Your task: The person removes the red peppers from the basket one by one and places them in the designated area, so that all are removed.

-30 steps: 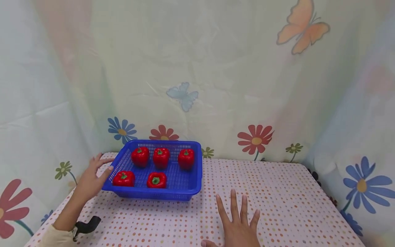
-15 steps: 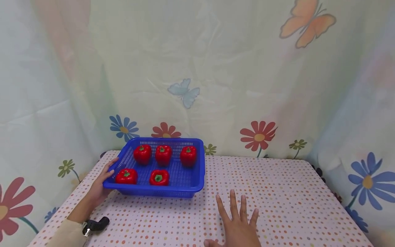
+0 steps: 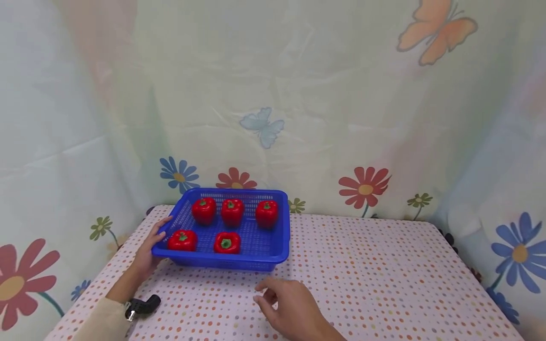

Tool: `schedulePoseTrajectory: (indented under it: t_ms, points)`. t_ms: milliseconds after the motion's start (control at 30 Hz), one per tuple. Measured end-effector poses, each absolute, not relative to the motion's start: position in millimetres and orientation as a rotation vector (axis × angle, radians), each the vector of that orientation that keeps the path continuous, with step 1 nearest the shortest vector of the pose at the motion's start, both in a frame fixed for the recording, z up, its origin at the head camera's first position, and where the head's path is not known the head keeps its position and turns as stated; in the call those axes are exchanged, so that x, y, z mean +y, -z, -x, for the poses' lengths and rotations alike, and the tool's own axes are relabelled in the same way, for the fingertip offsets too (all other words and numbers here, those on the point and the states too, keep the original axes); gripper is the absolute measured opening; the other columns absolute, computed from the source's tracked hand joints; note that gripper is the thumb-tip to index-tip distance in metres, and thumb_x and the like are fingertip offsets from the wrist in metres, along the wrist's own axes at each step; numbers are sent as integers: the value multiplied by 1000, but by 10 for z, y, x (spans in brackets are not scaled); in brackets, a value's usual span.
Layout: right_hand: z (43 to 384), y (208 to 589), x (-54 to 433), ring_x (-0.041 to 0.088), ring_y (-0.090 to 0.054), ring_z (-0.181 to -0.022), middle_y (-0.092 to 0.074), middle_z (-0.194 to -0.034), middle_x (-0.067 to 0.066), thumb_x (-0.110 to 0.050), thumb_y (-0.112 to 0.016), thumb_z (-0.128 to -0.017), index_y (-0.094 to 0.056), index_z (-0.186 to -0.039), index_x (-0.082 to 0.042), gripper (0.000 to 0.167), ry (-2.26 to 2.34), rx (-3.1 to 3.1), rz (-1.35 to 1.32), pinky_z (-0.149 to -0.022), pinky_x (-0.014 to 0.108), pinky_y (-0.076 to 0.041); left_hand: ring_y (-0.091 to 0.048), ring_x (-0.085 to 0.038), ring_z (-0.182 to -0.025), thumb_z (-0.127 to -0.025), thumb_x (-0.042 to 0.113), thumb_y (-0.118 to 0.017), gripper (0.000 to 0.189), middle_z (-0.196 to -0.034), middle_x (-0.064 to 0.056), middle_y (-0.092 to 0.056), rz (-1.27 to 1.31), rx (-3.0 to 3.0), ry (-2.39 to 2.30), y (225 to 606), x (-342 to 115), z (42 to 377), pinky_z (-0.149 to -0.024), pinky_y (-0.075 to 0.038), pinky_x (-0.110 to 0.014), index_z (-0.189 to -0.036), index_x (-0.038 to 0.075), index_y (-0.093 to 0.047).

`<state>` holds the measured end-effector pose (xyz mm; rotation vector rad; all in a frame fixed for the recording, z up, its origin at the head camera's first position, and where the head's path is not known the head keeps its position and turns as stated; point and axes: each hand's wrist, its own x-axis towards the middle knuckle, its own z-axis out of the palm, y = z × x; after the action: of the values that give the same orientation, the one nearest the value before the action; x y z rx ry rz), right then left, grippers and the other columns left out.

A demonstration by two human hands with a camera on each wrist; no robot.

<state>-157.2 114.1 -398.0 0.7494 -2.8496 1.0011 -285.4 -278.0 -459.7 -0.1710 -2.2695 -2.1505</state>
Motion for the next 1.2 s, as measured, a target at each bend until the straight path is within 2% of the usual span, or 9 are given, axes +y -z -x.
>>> schedulePoseTrajectory:
  t_ms: [67,167,367,433,533,633,800,967,1200]
  points:
    - [1649,3937,1048,-7,-60,-68,-69,-77,-14,-23,-69,-92,-71,-92,-18,5,-1099,-2691,-823,-63,19,-53,-17,-48,-148,-105,33,-34,51,-165,-12,-6,169,-2271,2139,4608,-2778,2867,-110,-29,-67,-155,31,-25]
    - [1812,3898,900,-3,-60,-71,-68,-80,-12,-19,-70,-91,-70,-88,-17,4,-1195,-2528,-855,-65,20,-54,-18,-48,-148,-105,32,-33,50,-165,-12,-7,168,-2282,2118,4625,-2777,2882,-110,-30,-67,-154,31,-25]
    - [2229,3891,603,17,-61,-99,-69,-95,-9,-24,-74,-88,-72,-90,-23,3,-1241,-2529,-720,-89,43,-51,-17,-48,-148,-105,34,-32,50,-166,-11,-6,184,-2291,2098,4654,-2798,2897,-110,-29,-68,-154,31,-26]
    - [2354,3899,531,26,-60,-108,-66,-110,0,-22,-75,-87,-71,-101,-19,15,-1267,-2572,-653,-92,49,-50,-18,-48,-148,-104,35,-32,50,-166,-10,-6,191,-2295,2092,4652,-2794,2897,-109,-29,-68,-154,32,-26]
    - [2498,3890,451,38,-55,-121,-52,-134,16,-21,-77,-85,-61,-127,-12,46,-1292,-2671,-573,-96,55,-50,-17,-48,-148,-104,35,-32,51,-166,-11,-5,220,-2305,2085,4653,-2786,2901,-109,-29,-68,-154,31,-25]
    - [2622,3864,376,41,-49,-130,-39,-146,22,-22,-78,-83,-46,-143,-12,68,-1251,-2795,-560,-101,59,-46,-17,-48,-148,-105,33,-30,50,-166,-11,-5,239,-2305,2073,4655,-2790,2903,-109,-29,-69,-154,31,-25]
    - [2812,3873,293,40,-45,-133,-44,-147,21,-17,-81,-81,-49,-140,-14,68,-1376,-2898,-567,-107,60,-40,-17,-49,-148,-105,32,-30,50,-166,-11,-5,233,-2310,2063,4647,-2786,2908,-109,-30,-68,-154,32,-25]
    - [2957,3926,308,40,-42,-136,-45,-146,22,-12,-82,-78,-55,-133,-12,61,-1600,-2937,-559,-106,56,-43,-16,-49,-148,-105,32,-30,50,-166,-11,-4,237,-2318,2065,4638,-2765,2923,-109,-29,-68,-155,32,-25]
    - [3092,3981,285,31,-52,-114,-53,-131,18,-7,-82,-77,-54,-124,-13,54,-1688,-2999,-614,-98,46,-52,-17,-49,-148,-105,30,-28,50,-166,-12,-5,242,-2309,2052,4623,-2795,2904,-109,-29,-68,-155,30,-25]
